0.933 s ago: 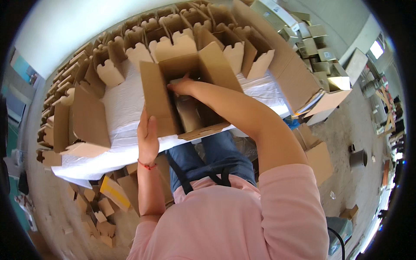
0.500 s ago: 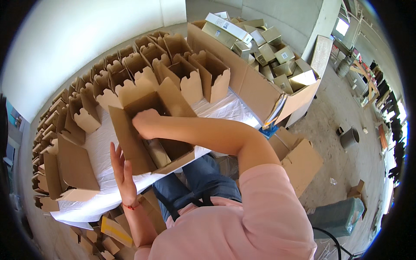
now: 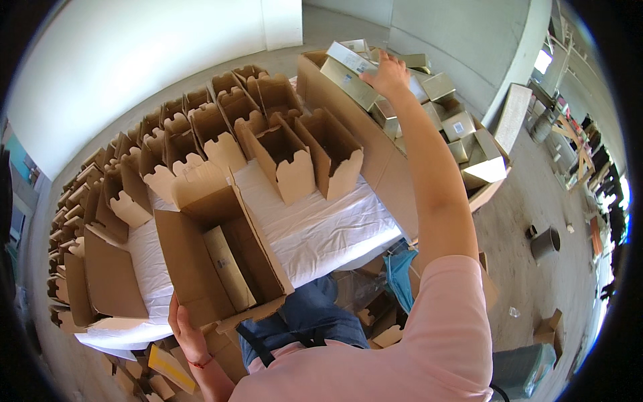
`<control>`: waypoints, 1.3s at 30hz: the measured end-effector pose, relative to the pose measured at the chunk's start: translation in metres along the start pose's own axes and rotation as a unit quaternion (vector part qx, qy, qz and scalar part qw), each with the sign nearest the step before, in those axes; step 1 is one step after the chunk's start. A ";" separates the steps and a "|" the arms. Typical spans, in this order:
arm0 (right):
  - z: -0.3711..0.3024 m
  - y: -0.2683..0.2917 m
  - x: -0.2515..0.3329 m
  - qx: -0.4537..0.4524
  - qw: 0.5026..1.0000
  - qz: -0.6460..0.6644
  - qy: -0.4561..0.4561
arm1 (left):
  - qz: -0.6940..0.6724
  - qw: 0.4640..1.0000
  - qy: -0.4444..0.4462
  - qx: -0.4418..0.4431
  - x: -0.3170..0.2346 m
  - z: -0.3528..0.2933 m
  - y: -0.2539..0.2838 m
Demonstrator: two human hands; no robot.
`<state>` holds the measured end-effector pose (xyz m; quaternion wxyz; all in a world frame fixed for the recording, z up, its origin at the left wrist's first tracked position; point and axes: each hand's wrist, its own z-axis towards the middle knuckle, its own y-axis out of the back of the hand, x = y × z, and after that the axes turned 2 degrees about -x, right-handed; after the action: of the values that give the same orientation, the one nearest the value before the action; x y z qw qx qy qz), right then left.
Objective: The person places gold-colored boxes and bottled products into brown cardboard containers. The person picks up individual items from a larger box and arranges them systematically inside smaller open boxes on a table.
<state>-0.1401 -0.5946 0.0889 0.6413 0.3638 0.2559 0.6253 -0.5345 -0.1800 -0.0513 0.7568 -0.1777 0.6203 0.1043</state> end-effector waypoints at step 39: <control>-0.222 0.106 0.296 0.534 0.730 -0.062 0.423 | 0.097 0.991 -0.088 -0.018 0.008 0.005 0.006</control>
<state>-0.3533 -0.2743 0.0756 0.2040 0.3272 0.8142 0.4341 -0.5307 -0.1732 -0.0587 0.7916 -0.1200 0.5636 0.2034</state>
